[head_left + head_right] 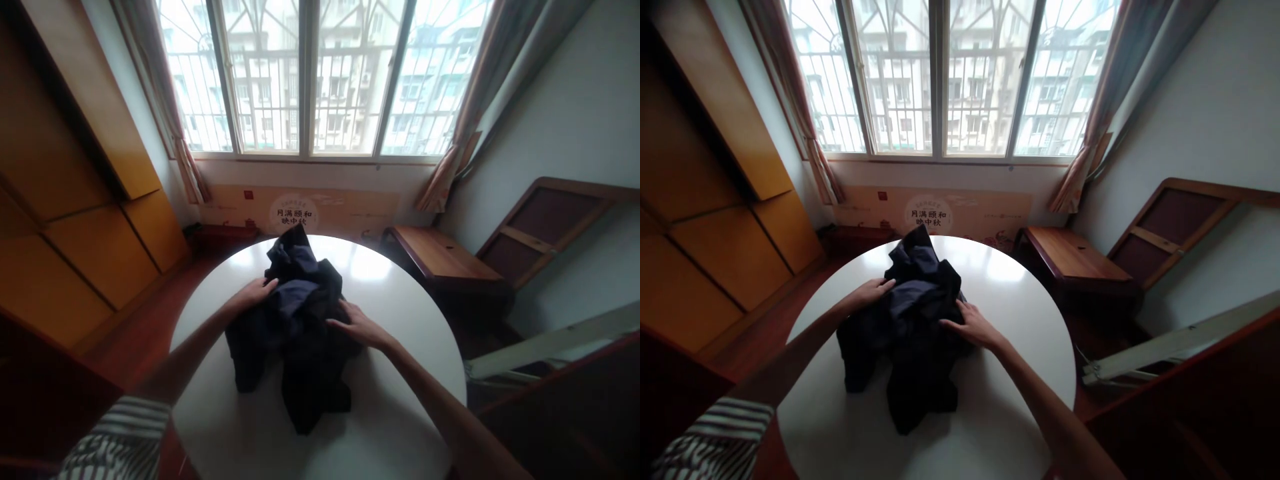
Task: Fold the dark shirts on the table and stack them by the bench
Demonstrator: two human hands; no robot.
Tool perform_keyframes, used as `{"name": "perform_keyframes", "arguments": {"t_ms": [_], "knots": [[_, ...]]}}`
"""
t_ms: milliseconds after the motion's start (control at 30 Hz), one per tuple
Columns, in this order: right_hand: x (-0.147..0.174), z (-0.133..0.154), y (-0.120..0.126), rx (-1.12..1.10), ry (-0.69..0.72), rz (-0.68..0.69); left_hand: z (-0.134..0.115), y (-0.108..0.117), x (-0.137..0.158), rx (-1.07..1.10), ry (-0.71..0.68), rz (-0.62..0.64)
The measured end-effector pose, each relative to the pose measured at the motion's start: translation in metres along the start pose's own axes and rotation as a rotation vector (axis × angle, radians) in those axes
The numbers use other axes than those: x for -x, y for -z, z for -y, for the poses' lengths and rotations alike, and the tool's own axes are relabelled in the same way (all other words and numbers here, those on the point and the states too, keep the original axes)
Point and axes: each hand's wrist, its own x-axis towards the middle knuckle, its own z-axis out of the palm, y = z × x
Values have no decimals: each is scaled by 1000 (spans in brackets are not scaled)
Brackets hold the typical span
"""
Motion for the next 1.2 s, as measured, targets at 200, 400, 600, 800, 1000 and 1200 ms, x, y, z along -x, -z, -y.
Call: {"name": "perform_keyframes", "arguments": {"t_ms": [200, 400, 600, 800, 1000, 1200], "knots": [[12, -8, -27, 246, 201, -41, 32, -27, 61, -168, -242, 106], [17, 18, -21, 95, 454, -119, 12, -15, 79, -26, -388, -78], [9, 78, 20, -158, 470, -405, -58, 67, 45, 158, -589, -638], [-21, 66, 52, -210, 260, -321, -48, 32, 7, -169, -528, -465], [21, 11, 59, 18, 3, -281, 12, -21, 23, -274, -386, 71], [81, 32, 29, 249, 191, 74, 0, -31, 13, -331, -444, 80]]}}
